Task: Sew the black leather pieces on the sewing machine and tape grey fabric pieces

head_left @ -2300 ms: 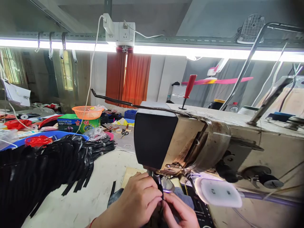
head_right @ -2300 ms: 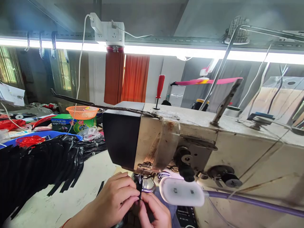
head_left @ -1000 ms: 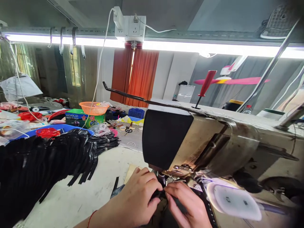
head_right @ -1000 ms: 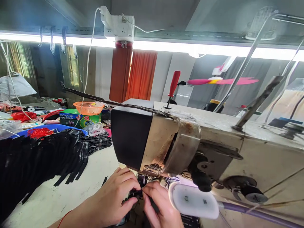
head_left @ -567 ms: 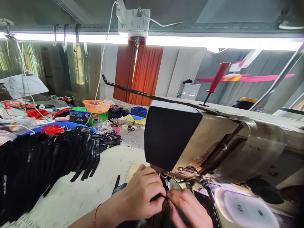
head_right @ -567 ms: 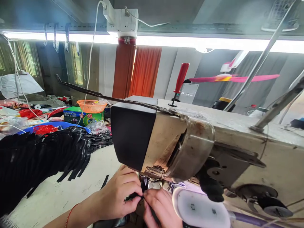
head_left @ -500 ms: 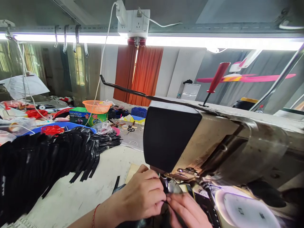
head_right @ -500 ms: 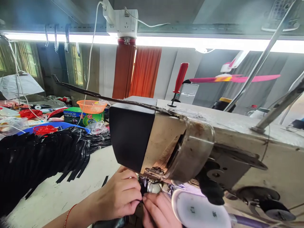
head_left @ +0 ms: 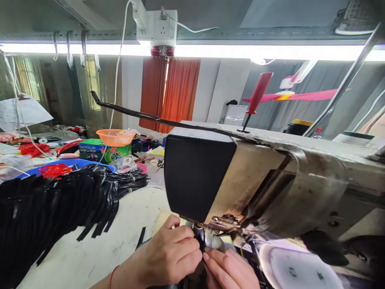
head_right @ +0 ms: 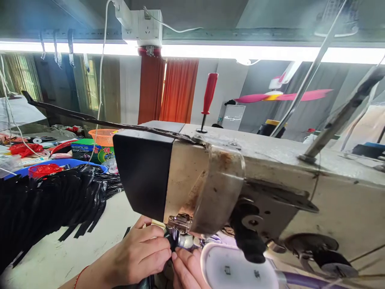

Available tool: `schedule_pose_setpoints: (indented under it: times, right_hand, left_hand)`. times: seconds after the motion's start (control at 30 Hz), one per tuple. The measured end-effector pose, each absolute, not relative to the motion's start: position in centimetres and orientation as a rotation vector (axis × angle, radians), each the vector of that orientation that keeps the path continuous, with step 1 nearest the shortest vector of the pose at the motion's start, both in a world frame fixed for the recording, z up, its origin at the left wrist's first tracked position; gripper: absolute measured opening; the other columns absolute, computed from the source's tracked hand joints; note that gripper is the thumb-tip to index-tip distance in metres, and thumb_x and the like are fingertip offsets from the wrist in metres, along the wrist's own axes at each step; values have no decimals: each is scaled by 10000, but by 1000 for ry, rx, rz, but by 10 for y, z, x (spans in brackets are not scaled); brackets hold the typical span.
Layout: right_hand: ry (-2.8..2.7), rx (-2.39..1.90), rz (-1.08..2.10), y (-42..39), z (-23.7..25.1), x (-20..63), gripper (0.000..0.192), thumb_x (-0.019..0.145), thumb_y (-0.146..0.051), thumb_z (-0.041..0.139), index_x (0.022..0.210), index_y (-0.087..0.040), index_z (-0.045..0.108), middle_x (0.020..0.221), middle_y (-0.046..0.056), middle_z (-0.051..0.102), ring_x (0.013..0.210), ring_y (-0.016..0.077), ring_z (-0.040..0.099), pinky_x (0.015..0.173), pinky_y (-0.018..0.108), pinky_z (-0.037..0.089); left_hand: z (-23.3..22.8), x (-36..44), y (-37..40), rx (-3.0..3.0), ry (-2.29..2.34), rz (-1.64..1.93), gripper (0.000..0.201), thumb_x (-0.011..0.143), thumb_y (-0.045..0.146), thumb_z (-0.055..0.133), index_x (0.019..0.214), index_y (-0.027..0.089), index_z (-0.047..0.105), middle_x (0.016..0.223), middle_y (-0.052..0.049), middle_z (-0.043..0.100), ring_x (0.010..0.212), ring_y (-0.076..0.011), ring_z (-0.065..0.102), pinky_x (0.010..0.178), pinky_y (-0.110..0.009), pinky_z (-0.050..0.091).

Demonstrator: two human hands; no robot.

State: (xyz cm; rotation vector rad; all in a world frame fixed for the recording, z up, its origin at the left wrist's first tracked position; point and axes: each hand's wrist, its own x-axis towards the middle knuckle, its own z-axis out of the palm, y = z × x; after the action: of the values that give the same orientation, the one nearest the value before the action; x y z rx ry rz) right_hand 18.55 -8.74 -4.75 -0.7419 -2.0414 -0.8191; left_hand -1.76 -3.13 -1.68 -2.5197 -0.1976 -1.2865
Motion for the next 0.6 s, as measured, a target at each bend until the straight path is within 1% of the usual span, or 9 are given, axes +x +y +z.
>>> schedule_pose_setpoints:
  times: [0.1,0.27,0.4,0.53,0.6]
  right_hand:
    - [-2077,-777,-854,-87,-52,191,233,837,-95,613,1007,-191,741,862,56,780,696,181,736,647,257,600]
    - [-2013,-914,-745,-85,-57,192,326,828,-105,611,1106,-242,715,866,40,768,668,165,712,628,246,586]
    - [-1935,-928,-666,-82,-62,194,269,811,-151,650,1051,-245,728,847,44,758,662,174,710,616,245,599]
    - [-1801,-1002,-478,-82,-67,194,199,794,-205,689,974,-273,743,858,36,760,707,187,727,617,241,613]
    - [-1736,-1057,-386,-81,-71,193,155,781,-237,707,924,-282,747,843,29,762,723,198,734,628,245,620]
  left_hand:
    - [-18,-17,-30,-2524,-212,-1291,215,947,109,506,741,154,548,721,31,658,747,-122,547,711,-329,300]
    - [-20,-16,-26,-2491,-240,-1288,213,978,125,470,818,139,610,772,11,694,775,-138,556,700,-343,278]
    - [-21,-16,-25,-2472,-258,-1337,209,990,138,462,891,132,646,805,8,715,785,-141,560,700,-349,266]
    - [-23,-15,-25,-2436,-241,-1389,239,1005,141,430,943,119,660,823,-3,728,777,-140,569,691,-348,269]
    - [-25,-15,-25,-2425,-238,-1417,216,997,136,448,966,116,662,827,-6,732,772,-138,577,688,-347,274]
